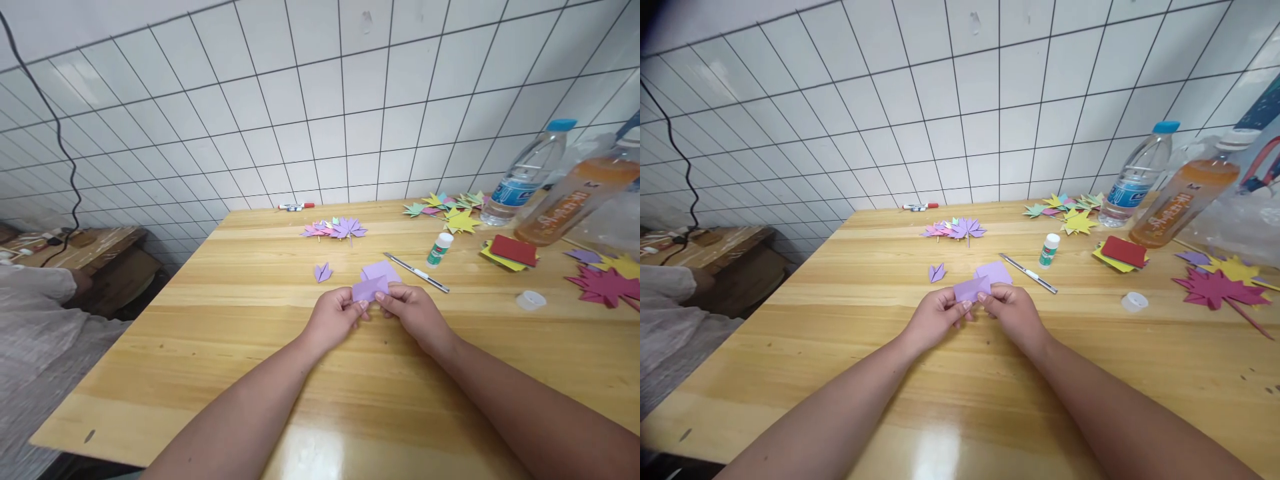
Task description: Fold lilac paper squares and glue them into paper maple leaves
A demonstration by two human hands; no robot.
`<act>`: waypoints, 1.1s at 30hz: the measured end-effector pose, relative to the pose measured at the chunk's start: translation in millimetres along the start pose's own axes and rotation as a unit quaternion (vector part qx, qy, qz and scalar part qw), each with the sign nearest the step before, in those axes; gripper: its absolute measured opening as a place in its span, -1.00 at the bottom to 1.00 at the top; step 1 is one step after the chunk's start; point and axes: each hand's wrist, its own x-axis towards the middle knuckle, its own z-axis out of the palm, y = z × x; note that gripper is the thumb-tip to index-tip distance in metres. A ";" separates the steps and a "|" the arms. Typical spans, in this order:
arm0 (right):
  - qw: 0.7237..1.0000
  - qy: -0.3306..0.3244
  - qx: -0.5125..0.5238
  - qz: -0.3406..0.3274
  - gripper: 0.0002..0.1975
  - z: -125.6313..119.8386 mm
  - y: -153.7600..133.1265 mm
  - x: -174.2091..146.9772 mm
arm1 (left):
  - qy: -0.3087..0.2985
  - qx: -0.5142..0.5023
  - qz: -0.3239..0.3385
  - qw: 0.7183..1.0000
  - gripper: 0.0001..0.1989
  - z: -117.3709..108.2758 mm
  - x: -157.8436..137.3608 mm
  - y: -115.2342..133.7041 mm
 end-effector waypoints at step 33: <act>0.989 0.056 0.131 0.044 -0.69 -6.8 6.5 4.4 | 0.036 -0.068 -0.062 0.995 -0.69 -15.3 -1.6 1.3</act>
